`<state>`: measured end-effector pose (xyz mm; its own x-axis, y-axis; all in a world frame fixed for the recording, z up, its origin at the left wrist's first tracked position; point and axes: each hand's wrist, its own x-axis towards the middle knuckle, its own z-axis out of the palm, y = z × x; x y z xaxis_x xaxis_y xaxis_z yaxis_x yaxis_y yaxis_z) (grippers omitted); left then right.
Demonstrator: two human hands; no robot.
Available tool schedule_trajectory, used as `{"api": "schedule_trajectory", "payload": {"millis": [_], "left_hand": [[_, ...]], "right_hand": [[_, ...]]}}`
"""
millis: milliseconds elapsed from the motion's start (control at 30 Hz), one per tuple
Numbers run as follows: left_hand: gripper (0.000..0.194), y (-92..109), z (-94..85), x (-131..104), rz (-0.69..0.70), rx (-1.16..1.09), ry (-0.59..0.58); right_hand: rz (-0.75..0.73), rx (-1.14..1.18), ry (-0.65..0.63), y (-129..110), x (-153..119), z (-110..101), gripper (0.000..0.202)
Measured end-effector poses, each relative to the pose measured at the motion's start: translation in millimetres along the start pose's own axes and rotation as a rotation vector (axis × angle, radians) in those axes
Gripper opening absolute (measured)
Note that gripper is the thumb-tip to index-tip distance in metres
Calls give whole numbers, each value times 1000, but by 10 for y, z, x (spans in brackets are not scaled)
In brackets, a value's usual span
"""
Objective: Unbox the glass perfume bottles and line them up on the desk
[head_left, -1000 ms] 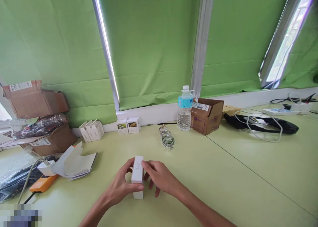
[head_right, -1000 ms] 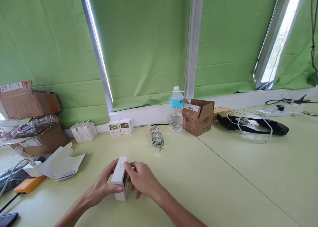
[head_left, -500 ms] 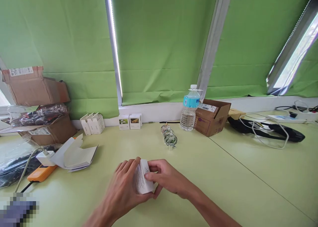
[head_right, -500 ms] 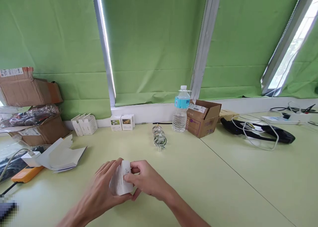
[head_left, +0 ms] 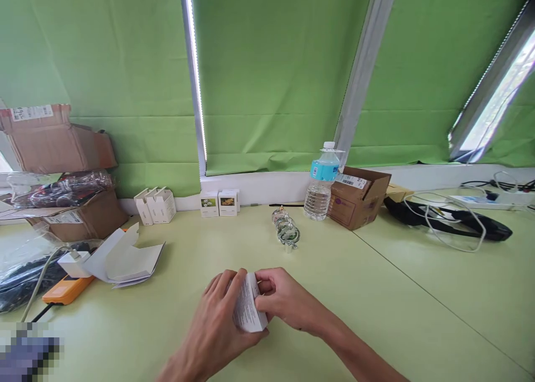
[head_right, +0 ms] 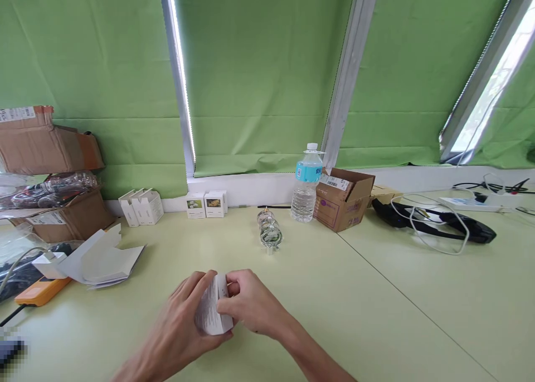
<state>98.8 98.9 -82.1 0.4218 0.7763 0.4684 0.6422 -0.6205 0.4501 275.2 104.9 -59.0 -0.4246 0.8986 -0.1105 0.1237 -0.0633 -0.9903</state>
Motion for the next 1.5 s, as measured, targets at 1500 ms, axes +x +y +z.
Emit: {"api": "schedule_trajectory", "payload": {"millis": [1500], "left_hand": [[79,-130,-31,-3,-82,-138,-95]], "right_hand": [[-404,-987,229,-139,-90,-99,17]]}}
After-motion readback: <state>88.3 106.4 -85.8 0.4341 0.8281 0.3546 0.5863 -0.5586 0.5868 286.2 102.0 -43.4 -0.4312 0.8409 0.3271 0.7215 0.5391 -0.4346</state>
